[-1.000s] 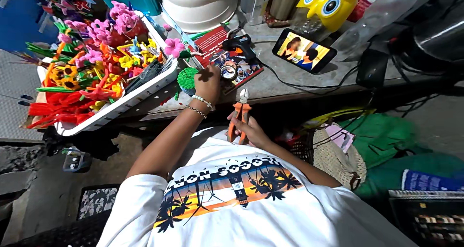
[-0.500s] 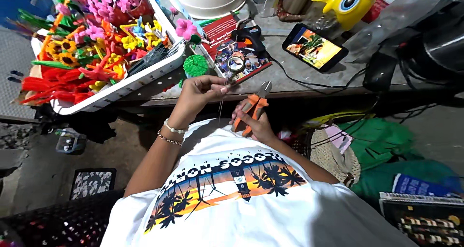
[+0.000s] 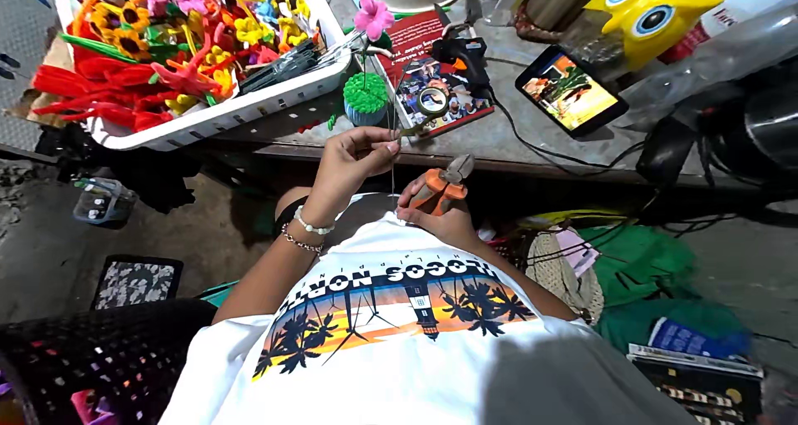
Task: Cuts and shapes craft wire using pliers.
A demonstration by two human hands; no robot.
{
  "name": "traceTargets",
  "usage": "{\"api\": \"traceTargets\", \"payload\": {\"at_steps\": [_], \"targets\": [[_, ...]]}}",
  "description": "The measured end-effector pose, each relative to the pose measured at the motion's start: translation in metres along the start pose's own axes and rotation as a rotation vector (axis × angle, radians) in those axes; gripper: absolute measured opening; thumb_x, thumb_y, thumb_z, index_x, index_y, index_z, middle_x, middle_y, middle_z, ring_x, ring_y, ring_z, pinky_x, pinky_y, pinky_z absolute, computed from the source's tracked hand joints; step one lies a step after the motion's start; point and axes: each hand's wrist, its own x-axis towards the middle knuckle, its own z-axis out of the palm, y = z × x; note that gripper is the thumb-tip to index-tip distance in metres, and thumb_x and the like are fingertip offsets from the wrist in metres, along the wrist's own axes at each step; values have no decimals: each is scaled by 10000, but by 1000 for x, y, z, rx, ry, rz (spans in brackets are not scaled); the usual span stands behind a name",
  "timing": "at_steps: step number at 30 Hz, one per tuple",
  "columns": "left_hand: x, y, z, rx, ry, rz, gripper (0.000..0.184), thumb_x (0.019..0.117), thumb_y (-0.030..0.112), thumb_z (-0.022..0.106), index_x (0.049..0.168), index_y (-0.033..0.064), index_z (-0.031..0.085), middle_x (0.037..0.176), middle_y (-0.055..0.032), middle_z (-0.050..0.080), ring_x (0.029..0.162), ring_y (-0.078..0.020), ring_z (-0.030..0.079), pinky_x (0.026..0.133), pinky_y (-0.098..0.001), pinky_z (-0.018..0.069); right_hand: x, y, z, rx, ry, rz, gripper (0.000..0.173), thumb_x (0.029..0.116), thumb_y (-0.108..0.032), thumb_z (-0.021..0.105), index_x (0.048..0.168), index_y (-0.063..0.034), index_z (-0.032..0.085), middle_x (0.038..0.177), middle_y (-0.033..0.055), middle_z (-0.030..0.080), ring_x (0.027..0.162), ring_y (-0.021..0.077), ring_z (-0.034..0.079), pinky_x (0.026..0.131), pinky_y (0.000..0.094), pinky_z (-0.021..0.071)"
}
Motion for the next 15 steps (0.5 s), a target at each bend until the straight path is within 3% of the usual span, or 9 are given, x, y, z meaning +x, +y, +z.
{"api": "traceTargets", "payload": {"at_steps": [6, 9, 15], "targets": [[3, -1, 2, -31, 34, 14, 181, 948, 4, 690, 1129, 6, 677, 978, -41, 733, 870, -123, 732, 802, -289, 637, -1, 8, -1, -124, -40, -152, 310, 799, -89, 857, 1020, -75, 640, 950, 6, 710, 850, 87, 690, 775, 260, 607], [-8, 9, 8, 2, 39, -5, 212, 945, -19, 678, 1151, 25, 658, 981, -26, 712, 854, -88, 717, 793, -247, 621, -3, 13, -2, -106, -36, -199, 275, 830, -71, 830, 1023, -70, 633, 924, 26, 711, 830, 105, 700, 756, 271, 616], [-13, 14, 10, 32, 35, -23, 224, 941, -46, 666, 1147, 42, 653, 963, -12, 708, 821, -60, 706, 766, -217, 611, -6, 13, -2, -63, -1, -190, 230, 852, -64, 809, 1008, -79, 639, 932, 23, 712, 831, 100, 703, 737, 260, 618]]}}
